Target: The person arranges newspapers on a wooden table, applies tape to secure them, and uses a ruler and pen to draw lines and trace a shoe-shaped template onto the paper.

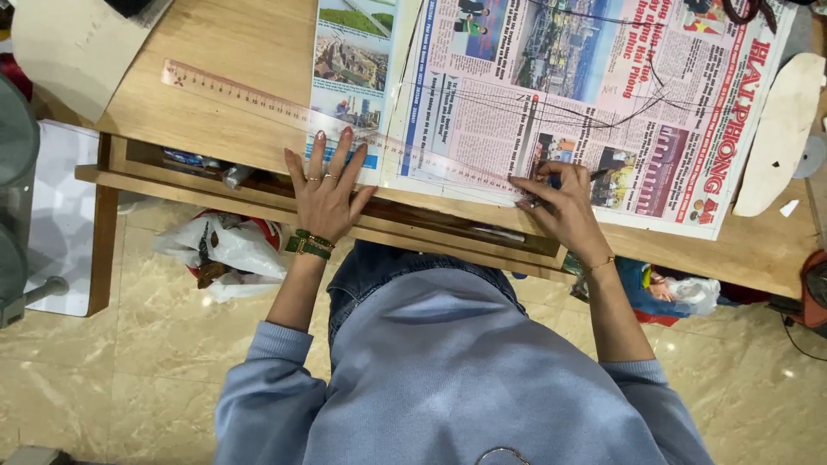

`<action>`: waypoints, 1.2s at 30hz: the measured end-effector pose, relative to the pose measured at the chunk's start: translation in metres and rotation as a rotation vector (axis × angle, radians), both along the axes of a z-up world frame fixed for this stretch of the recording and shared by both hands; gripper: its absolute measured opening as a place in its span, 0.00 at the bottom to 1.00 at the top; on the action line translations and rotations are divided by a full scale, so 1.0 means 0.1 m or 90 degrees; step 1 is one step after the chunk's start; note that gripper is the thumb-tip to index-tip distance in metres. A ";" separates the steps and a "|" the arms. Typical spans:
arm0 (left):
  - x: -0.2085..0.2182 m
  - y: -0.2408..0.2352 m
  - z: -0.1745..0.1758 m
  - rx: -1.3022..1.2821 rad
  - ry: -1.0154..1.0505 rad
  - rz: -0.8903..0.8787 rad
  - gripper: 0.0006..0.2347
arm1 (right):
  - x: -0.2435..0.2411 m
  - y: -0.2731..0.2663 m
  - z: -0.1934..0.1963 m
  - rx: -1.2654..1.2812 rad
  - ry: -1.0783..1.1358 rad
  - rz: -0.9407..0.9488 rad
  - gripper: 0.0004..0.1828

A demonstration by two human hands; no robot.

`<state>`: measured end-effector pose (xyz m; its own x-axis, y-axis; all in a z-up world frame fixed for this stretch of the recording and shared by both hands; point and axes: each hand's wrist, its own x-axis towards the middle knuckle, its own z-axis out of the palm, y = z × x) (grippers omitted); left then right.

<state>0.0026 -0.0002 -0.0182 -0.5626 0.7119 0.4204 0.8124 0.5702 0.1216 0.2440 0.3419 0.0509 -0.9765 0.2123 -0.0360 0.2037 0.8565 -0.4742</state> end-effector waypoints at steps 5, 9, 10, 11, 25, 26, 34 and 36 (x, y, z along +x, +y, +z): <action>-0.02 -0.01 -0.11 0.049 -0.010 -0.034 0.25 | 0.03 0.01 0.00 -0.012 -0.006 0.002 0.22; 0.00 -0.01 -0.05 0.063 -0.008 -0.048 0.25 | 0.03 0.00 0.02 -0.023 -0.004 0.002 0.22; 0.00 -0.01 -0.04 0.062 -0.003 -0.050 0.25 | 0.04 0.01 0.01 -0.021 -0.003 0.003 0.22; 0.00 -0.01 -0.04 0.061 0.001 -0.052 0.25 | 0.04 0.01 0.00 -0.019 -0.003 0.003 0.22; 0.00 -0.03 -0.01 0.080 -0.023 -0.067 0.24 | 0.05 -0.02 0.00 -0.021 -0.007 -0.016 0.23; 0.00 -0.03 0.00 0.084 -0.027 -0.069 0.24 | 0.05 -0.02 -0.01 -0.017 -0.005 -0.013 0.23; 0.00 -0.03 0.03 0.096 -0.059 -0.081 0.25 | 0.03 -0.04 0.00 -0.023 0.010 -0.019 0.23; -0.01 -0.03 0.04 0.095 -0.060 -0.088 0.25 | 0.04 -0.04 -0.02 -0.020 0.010 -0.025 0.23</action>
<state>0.0018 -0.0032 -0.0142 -0.5056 0.7188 0.4771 0.8627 0.4244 0.2748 0.2483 0.3384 0.0489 -0.9678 0.2500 -0.0279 0.2295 0.8323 -0.5046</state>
